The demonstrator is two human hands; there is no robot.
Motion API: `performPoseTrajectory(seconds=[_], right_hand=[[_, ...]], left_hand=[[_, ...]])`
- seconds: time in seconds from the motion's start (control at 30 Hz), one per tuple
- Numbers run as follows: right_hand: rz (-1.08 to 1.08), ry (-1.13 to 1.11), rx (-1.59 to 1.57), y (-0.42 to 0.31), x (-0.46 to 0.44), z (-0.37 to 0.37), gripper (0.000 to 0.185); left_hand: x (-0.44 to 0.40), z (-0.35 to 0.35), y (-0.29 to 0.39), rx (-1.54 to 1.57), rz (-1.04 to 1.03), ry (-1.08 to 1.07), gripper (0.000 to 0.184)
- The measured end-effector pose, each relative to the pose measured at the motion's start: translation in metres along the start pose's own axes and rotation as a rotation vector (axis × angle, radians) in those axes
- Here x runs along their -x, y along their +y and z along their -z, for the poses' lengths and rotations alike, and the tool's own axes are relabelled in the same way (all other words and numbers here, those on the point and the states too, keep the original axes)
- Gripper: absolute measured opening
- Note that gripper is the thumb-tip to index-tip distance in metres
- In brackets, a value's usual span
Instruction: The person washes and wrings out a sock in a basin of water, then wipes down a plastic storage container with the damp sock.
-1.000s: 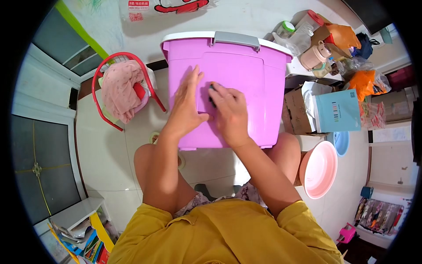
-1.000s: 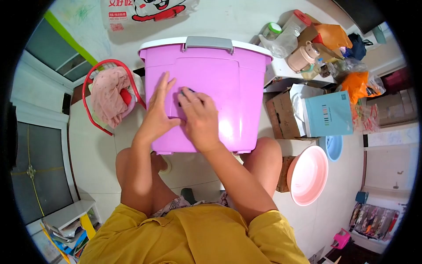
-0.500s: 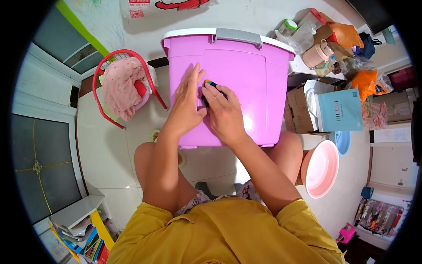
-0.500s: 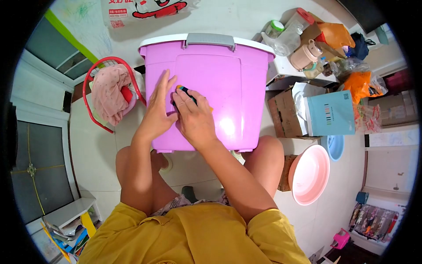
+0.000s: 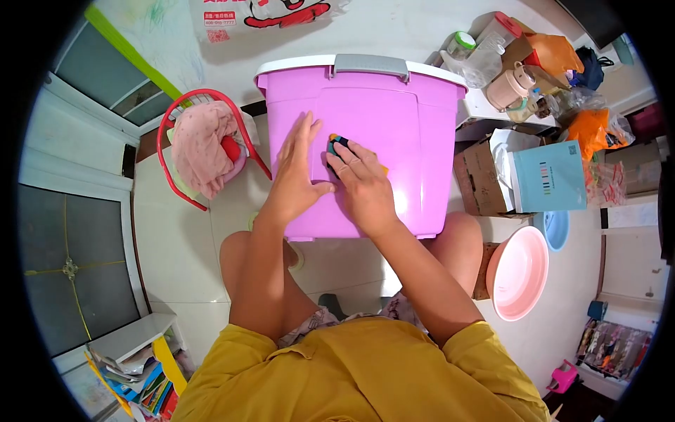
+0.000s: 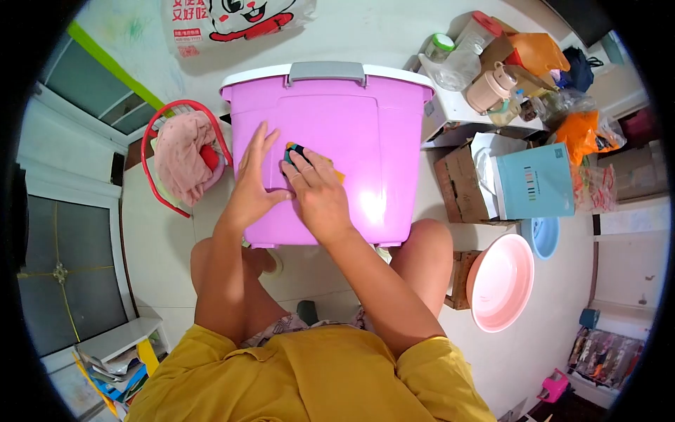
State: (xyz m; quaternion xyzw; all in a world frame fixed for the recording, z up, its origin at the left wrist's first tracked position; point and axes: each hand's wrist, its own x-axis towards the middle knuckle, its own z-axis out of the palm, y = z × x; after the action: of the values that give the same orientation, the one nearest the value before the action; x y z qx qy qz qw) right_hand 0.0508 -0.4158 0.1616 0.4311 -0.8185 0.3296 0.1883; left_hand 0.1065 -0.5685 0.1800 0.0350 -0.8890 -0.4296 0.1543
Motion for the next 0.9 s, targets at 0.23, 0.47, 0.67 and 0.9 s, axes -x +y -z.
performPoseTrajectory(seconds=[0.23, 0.47, 0.67, 0.9], right_hand=[[-0.054, 0.049, 0.045, 0.017, 0.009, 0.010, 0.041], [-0.167, 0.149, 0.042, 0.022, 0.007, 0.021, 0.040], [0.019, 0.109, -0.111, 0.005, -0.006, 0.007, 0.049], [0.066, 0.005, -0.025, -0.004, -0.012, -0.019, 0.049]], left_hand=[[-0.001, -0.001, 0.004, -0.023, -0.021, 0.005, 0.124], [0.002, 0.000, 0.008, 0.000, -0.010, 0.007, 0.121], [0.005, -0.001, -0.001, 0.068, -0.085, 0.064, 0.113], [0.002, -0.008, -0.006, 0.113, -0.085, 0.100, 0.112]])
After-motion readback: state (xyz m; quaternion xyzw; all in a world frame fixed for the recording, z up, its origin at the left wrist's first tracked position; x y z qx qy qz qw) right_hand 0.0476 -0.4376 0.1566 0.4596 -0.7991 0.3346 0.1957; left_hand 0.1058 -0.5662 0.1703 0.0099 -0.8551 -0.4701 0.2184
